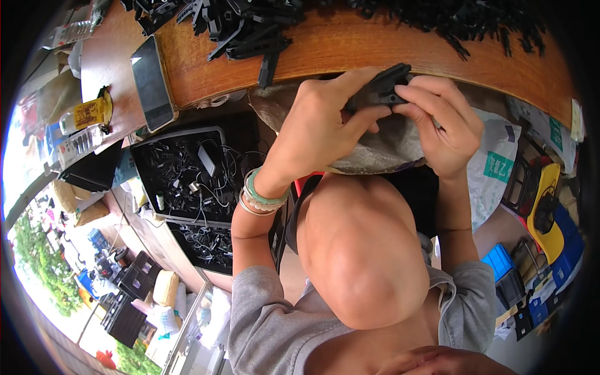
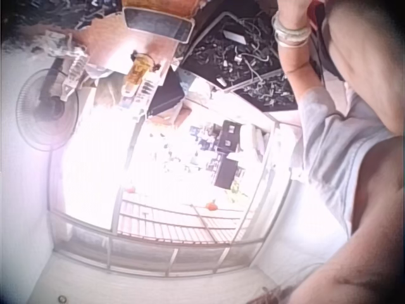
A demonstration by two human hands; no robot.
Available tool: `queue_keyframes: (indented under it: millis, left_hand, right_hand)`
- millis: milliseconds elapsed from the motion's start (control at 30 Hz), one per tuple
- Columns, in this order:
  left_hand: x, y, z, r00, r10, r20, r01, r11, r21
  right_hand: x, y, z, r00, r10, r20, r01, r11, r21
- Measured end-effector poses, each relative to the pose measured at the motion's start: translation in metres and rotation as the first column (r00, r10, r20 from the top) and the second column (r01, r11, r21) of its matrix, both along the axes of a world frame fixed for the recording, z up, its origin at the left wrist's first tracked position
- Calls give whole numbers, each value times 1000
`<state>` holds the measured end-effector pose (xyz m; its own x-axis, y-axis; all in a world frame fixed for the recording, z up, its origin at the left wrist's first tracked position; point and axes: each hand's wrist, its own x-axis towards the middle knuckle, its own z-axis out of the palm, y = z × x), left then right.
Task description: The person repeatedly picks up plastic components from a desk, assembles the pieces together by hand, and places the assembled parts into a bag.
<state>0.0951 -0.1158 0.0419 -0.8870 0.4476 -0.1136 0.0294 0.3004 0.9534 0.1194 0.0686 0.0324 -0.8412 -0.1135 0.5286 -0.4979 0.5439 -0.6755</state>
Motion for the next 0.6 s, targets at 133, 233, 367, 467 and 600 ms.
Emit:
queue_keyframes:
  millis: [133, 233, 367, 467, 600]
  left_hand:
    - [0, -3, -4, 997, -30, -66, 32, 999, 29]
    - [3, 1, -3, 981, -18, -194, 18, 1000, 0]
    - [2, -2, -2, 919, -59, -390, 34, 997, -71]
    - [1, 0, -4, 896, -109, -430, 70, 992, -105]
    - [1, -1, -6, 895, -149, -421, 94, 984, -148]
  right_hand:
    - [-5, 4, -8, 997, 38, -70, -37, 999, 7]
    - [-4, 4, -4, 997, 54, -56, -52, 998, 32]
    - [-2, 2, 3, 998, 46, 49, -45, 999, -9]
    - [-5, 0, 12, 994, 11, 113, -12, 1000, 6]
    - [-2, 3, -2, 989, 69, 128, -66, 997, -31]
